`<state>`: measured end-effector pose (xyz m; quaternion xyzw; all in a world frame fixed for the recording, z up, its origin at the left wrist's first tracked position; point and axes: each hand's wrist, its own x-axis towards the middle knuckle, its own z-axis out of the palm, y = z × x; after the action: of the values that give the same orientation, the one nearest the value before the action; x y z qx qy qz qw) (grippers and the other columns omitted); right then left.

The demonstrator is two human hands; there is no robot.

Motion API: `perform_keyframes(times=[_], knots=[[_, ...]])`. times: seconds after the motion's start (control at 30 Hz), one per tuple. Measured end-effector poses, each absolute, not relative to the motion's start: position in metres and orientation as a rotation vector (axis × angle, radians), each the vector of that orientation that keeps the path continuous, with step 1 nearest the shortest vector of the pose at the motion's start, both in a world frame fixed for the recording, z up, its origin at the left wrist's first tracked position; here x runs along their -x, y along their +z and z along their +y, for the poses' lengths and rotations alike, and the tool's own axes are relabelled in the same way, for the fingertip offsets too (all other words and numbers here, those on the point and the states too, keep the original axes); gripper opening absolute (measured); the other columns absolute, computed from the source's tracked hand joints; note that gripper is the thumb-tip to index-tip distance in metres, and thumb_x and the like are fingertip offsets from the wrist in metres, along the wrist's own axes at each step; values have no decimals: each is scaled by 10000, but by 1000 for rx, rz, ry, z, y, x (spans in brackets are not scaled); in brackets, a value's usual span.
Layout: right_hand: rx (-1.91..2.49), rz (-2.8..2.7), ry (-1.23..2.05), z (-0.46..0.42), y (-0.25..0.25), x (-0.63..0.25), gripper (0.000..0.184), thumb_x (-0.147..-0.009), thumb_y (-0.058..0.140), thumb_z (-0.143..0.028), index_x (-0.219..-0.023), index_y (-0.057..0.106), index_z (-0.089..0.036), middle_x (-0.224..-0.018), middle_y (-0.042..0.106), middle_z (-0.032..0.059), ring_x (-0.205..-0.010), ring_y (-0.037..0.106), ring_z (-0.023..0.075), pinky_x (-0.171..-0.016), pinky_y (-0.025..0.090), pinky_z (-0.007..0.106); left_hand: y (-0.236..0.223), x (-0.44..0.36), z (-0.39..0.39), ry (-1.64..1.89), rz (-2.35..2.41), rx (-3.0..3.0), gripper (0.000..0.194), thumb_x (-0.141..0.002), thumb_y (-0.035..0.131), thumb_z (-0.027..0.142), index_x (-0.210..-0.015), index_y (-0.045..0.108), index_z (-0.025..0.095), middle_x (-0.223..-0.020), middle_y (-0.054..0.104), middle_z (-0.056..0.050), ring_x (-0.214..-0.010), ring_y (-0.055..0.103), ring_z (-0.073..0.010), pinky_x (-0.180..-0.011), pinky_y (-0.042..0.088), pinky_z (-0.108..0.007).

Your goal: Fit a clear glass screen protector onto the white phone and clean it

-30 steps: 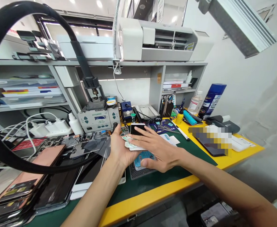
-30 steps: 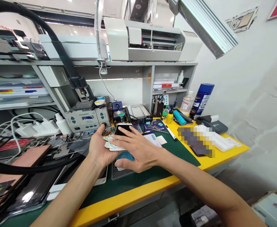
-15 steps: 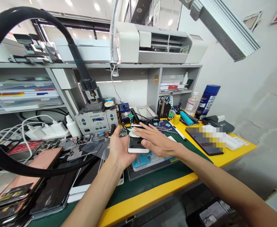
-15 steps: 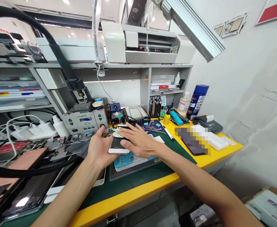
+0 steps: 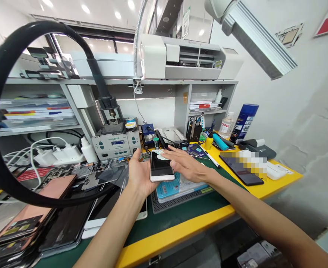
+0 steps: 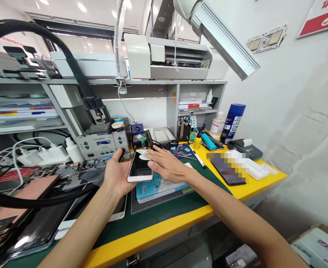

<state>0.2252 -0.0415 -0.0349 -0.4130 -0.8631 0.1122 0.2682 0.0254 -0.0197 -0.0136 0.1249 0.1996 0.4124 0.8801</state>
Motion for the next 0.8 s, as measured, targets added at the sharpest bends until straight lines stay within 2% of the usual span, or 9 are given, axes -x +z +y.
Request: perform_keyframes(times=[0.4,0.6,0.8], knots=[[831,-2402,264,-63,-29,-205,523,-1031,356,-509,-1489,466,-280,-1555,443,41,-1516,215,295,-1208,126,581,-16,-5,0,935,423,-291,758,-946,297,640,-1300,554,22,-1153,671,-270,-1022,688,-402,-875,539,-590],[886,-2363,218,-59,-30,-207,497,-1035,358,-488,-1464,504,-283,-1539,464,41,-1505,254,290,-1209,158,573,-16,-5,1,924,431,-324,711,-962,308,606,-1292,565,31,-1133,685,-257,-987,702,-391,-870,538,-598],[994,-2307,189,-45,-37,-217,539,-1052,267,-501,-1484,480,-258,-1557,434,45,-1521,201,287,-1209,183,581,-18,-11,-3,870,411,-354,704,-954,333,614,-1274,570,34,-1135,684,-257,-968,705,-390,-854,549,-596]])
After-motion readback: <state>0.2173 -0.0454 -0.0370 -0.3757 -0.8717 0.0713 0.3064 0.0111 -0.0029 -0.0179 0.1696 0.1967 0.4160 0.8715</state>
